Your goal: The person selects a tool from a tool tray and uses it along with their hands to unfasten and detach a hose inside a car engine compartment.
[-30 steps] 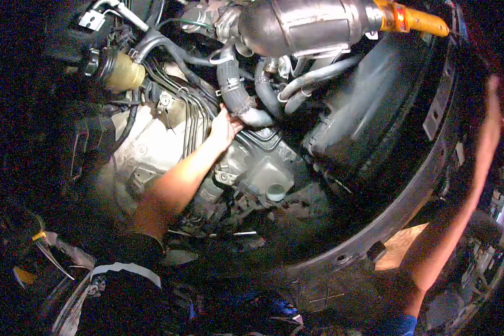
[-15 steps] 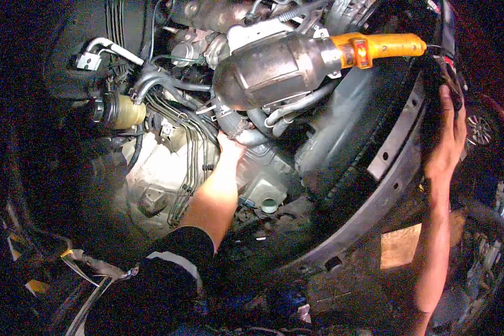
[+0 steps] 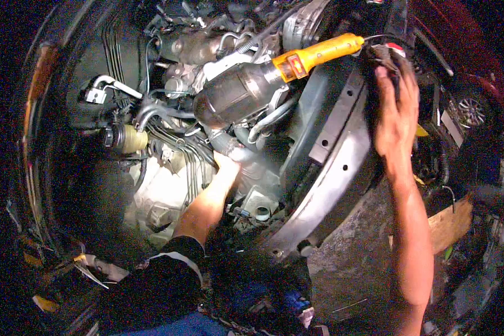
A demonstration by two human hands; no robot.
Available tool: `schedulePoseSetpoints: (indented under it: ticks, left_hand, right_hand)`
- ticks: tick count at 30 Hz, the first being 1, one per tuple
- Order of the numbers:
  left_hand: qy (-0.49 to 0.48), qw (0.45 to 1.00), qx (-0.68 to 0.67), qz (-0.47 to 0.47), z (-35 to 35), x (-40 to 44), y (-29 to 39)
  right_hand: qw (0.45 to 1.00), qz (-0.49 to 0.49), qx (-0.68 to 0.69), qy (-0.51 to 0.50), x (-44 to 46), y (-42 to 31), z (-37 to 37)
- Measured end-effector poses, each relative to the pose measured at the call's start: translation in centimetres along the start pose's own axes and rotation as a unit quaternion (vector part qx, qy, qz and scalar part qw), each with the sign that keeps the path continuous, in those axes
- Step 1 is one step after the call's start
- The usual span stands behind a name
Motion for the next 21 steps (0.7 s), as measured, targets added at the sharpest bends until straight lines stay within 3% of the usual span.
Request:
schedulePoseSetpoints:
  ticks: [3, 8, 12, 15, 21]
  left_hand:
    - [0.015, 1.000, 0.012, 0.012, -1.1, -0.2, 0.2]
    - [0.014, 1.000, 0.020, 0.005, 0.3, -0.1, -0.2]
    - [0.026, 0.999, 0.023, 0.025, 0.1, -0.9, -0.2]
    - [0.035, 0.998, 0.027, 0.048, -0.4, -1.1, -0.1]
    - [0.048, 0.999, 0.010, 0.018, -0.3, -1.4, 0.5]
  right_hand:
    - [0.986, 0.104, 0.125, -0.041, 0.3, 0.6, 0.5]
    - [0.981, 0.147, 0.127, -0.020, 0.6, 1.7, 0.7]
    - [0.987, 0.082, 0.136, -0.016, 0.3, 0.5, 0.0]
    - [0.975, 0.150, 0.164, -0.015, 0.3, 1.9, 0.9]
    - [0.977, 0.146, 0.151, -0.029, 0.6, 1.5, 0.9]
Point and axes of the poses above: each hand's wrist, its own x-axis towards the middle knuckle, its own z-axis out of the palm, y = z × x, the point moved 10 cm from there along x, towards the middle knuckle, and after that the axes turned 13 degrees about -x, right-handed, at the moved point
